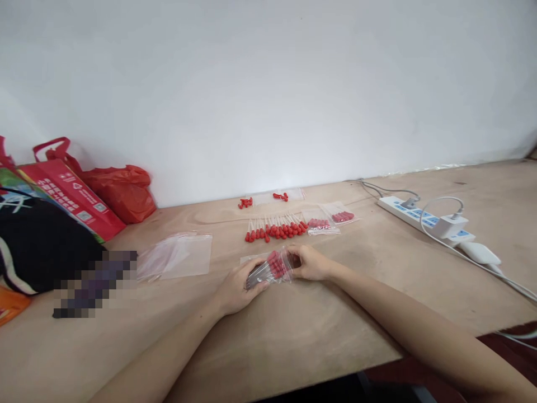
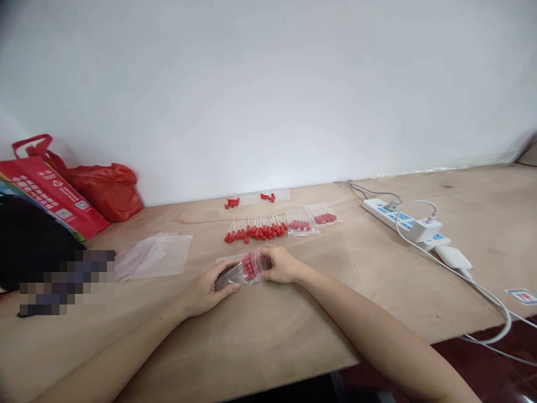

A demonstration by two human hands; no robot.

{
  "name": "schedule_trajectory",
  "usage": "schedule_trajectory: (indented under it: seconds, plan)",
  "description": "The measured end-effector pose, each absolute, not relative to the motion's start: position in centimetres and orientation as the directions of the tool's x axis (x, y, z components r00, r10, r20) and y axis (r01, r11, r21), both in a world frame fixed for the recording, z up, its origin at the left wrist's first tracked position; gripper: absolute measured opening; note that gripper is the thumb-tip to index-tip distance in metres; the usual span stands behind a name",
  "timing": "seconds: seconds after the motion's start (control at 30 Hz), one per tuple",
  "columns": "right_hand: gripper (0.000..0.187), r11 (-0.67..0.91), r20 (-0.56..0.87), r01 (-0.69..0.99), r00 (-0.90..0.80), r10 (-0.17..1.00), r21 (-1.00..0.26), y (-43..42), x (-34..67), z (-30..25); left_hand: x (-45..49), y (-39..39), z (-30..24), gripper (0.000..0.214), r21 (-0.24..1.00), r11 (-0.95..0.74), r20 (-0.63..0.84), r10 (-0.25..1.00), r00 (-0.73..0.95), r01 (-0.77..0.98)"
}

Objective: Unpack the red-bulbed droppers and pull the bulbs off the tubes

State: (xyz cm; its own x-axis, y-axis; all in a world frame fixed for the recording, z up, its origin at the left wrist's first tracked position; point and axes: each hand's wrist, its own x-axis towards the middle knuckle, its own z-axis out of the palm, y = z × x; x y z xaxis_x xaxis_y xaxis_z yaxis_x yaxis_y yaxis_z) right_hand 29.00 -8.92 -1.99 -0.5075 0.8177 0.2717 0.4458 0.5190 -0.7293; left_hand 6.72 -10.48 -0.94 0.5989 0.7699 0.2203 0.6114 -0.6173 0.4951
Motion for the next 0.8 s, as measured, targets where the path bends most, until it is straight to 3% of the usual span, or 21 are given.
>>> schedule_trajectory:
  seconds: [0.1, 0.27, 0.47, 0.67, 0.8]
  plan:
    - [0.028, 0.498, 0.239, 0.467, -0.509, 0.827, -0.73, -8.8, 29.1, -2.0, 6.6, -10.5, -1.0, 0.042, 0.486, -0.628, 0.225, 0.762, 0.607, 0.608]
    - [0.032, 0.435, 0.218, 0.328, -0.531, 0.819, -0.839, -8.8, 29.0, -2.2, 6.5, -10.4, -1.2, 0.041, 0.485, -0.649, 0.245, 0.744, 0.622, 0.586]
    - [0.03, 0.443, 0.218, 0.314, -0.552, 0.805, -0.84, -8.8, 28.8, -2.2, 6.4, -10.3, -1.1, 0.041, 0.509, -0.624, 0.186, 0.752, 0.632, 0.593]
    - [0.029, 0.284, 0.142, 0.179, -0.553, 0.821, -0.942, -7.8, 30.5, -2.5, 6.0, -10.0, -1.3, 0.043, 0.529, -0.594, 0.141, 0.765, 0.628, 0.606]
    - [0.029, 0.216, 0.089, 0.196, -0.51, 0.855, -0.957, -7.6, 32.5, -2.4, 5.8, -10.0, -1.3, 0.042, 0.532, -0.575, 0.124, 0.779, 0.615, 0.621]
